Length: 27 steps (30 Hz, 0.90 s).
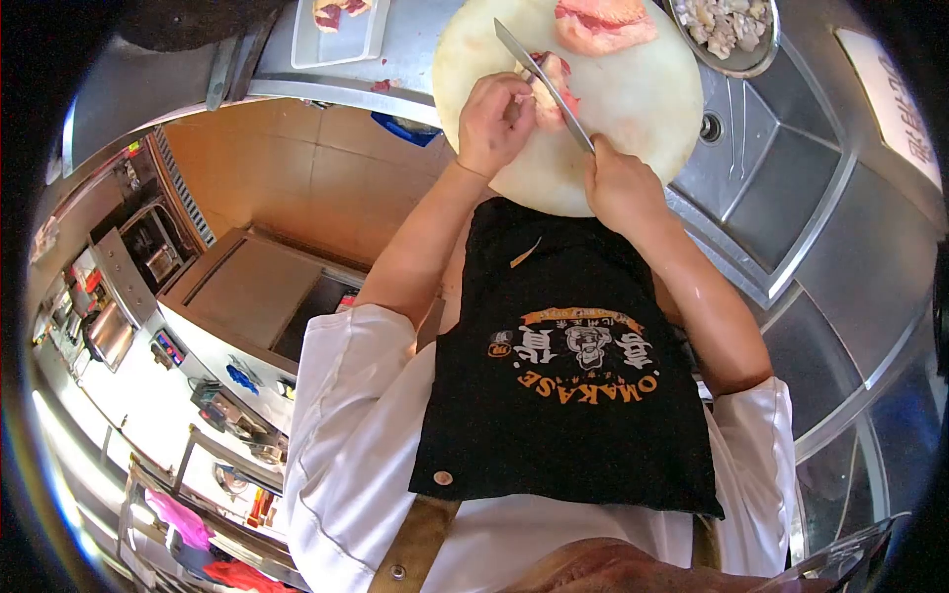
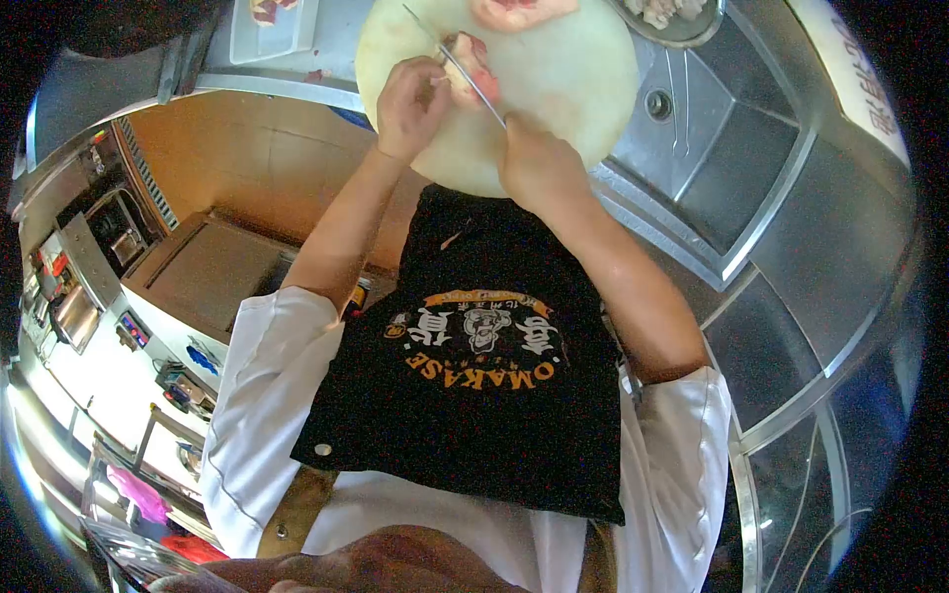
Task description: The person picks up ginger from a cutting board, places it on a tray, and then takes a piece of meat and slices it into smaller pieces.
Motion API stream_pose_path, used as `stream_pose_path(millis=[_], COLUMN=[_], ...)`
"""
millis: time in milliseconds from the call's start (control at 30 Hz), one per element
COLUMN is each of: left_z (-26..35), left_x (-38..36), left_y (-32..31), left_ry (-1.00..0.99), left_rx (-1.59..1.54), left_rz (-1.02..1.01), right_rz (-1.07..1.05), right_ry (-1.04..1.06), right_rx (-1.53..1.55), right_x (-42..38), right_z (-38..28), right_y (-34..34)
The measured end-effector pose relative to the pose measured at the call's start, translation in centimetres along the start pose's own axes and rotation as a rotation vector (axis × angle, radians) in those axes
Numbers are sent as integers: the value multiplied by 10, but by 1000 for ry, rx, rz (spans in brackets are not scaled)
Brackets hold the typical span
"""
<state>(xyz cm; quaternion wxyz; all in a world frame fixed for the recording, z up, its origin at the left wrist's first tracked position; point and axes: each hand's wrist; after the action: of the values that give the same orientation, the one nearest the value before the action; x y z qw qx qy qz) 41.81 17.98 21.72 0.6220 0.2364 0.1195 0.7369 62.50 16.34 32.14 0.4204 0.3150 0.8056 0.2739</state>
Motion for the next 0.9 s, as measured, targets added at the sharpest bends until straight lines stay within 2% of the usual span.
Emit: stream_pose_path(millis=[67,300,600,733,900], left_z=[-4,-1,3,17,9], left_x=[3,0,4,-5,-5], left_y=[-1,-1,-11,-26,-38], left_ry=[-61,-33,-31,22,18], left_rx=[-10,-7,57,74,140], left_rz=[25,19,42,108,181], right_rz=[8,38,173,146,66], right_ry=[-2,5,152,195,99], right_rx=[-6,-14,53,30,102], right_x=[14,37,43,42,39], right_z=[0,2,12,13,12], right_y=[0,-5,-8,-10,2])
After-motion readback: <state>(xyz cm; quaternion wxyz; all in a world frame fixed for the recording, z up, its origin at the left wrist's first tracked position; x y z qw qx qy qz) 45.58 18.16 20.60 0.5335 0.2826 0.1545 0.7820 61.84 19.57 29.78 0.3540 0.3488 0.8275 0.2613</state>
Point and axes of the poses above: each hand's wrist, its own x-axis towards the middle knuckle, its own y-axis out of the back of the hand, z = x × y, and after that the axes turned 10 degrees about y, right-handed
